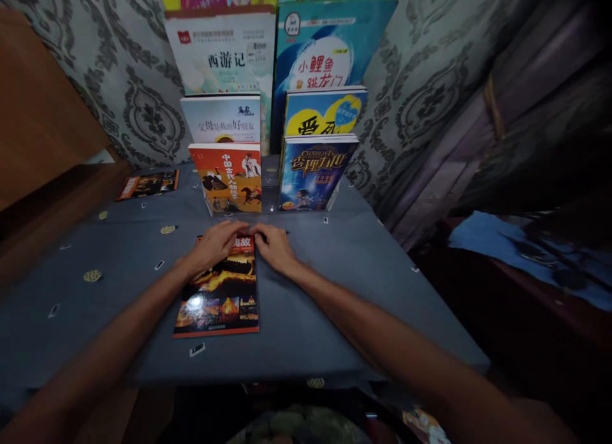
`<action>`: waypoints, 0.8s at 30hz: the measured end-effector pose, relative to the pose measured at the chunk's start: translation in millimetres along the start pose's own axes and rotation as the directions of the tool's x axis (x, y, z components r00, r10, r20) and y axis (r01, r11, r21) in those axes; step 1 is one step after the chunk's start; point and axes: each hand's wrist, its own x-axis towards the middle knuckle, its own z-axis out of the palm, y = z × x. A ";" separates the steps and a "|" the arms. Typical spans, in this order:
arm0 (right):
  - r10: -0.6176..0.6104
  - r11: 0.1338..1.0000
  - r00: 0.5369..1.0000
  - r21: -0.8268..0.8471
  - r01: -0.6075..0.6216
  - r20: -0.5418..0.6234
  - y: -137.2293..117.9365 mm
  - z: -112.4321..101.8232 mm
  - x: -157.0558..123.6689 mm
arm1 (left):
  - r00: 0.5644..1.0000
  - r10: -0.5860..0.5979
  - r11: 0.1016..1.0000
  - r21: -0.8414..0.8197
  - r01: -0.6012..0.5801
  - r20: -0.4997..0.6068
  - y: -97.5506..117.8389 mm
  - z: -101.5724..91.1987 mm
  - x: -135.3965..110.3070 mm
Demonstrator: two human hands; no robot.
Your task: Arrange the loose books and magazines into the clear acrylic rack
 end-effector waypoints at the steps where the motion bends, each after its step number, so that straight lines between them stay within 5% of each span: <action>1: 0.000 1.000 1.000 0.004 0.000 0.000 0.3 0.0 0.3 | 1.000 -0.006 1.000 -0.014 0.006 -0.004 -0.8 0.4 -0.2; 10: -0.042 0.999 0.998 0.028 0.041 0.038 4.6 -3.6 -1.0 | 1.000 0.007 1.000 0.019 -0.007 0.001 1.2 0.4 -7.7; 16: -0.135 0.990 0.986 0.046 0.132 0.096 9.7 -13.2 -9.5 | 0.992 0.111 0.991 0.063 -0.115 0.066 10.0 -6.6 -15.6; 24: -0.307 0.951 0.928 0.040 0.305 0.211 14.5 -23.2 -13.1 | 0.976 0.179 0.974 0.118 -0.193 0.123 6.5 -10.2 -20.1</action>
